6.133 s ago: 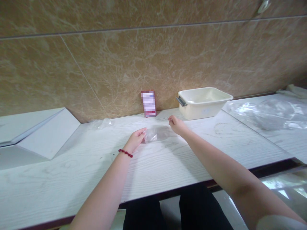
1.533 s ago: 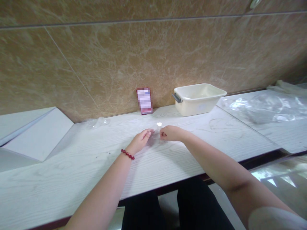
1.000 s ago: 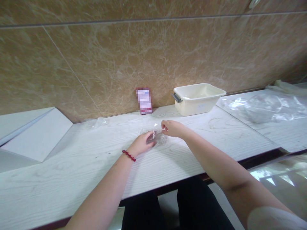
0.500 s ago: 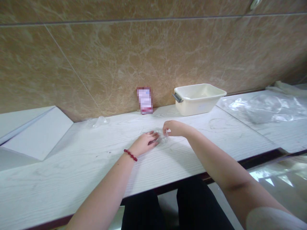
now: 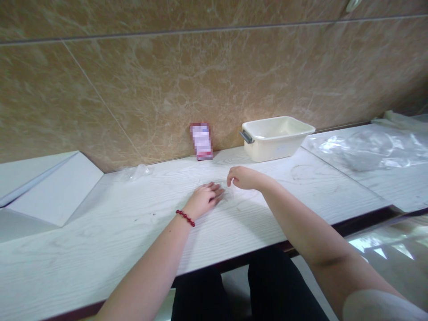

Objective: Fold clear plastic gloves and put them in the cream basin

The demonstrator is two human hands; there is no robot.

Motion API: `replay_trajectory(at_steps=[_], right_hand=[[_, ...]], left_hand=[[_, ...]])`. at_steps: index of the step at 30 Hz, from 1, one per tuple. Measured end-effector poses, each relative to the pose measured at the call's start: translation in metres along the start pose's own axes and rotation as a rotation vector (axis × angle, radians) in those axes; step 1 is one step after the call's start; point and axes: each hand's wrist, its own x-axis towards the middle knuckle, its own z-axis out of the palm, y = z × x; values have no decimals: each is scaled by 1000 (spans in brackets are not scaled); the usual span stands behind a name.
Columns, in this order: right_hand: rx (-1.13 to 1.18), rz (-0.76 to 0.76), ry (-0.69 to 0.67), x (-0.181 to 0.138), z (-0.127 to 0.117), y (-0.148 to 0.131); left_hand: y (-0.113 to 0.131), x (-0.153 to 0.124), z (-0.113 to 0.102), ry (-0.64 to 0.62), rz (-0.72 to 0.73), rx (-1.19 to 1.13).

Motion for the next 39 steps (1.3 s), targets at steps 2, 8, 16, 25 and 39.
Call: replay_trajectory(at_steps=[2, 8, 16, 25, 39], right_hand=[[11, 22, 103, 1, 3, -3], [23, 111, 109, 10, 25, -23], [81, 305, 205, 20, 37, -38], [54, 247, 84, 23, 35, -33], [-127, 191, 78, 15, 50, -46]], left_hand=[[1, -1, 0, -24, -31, 17], [3, -2, -2, -74, -76, 33], [5, -4, -4, -111, -92, 19], [6, -1, -7, -78, -129, -17], [6, -11, -3, -94, -266, 118]])
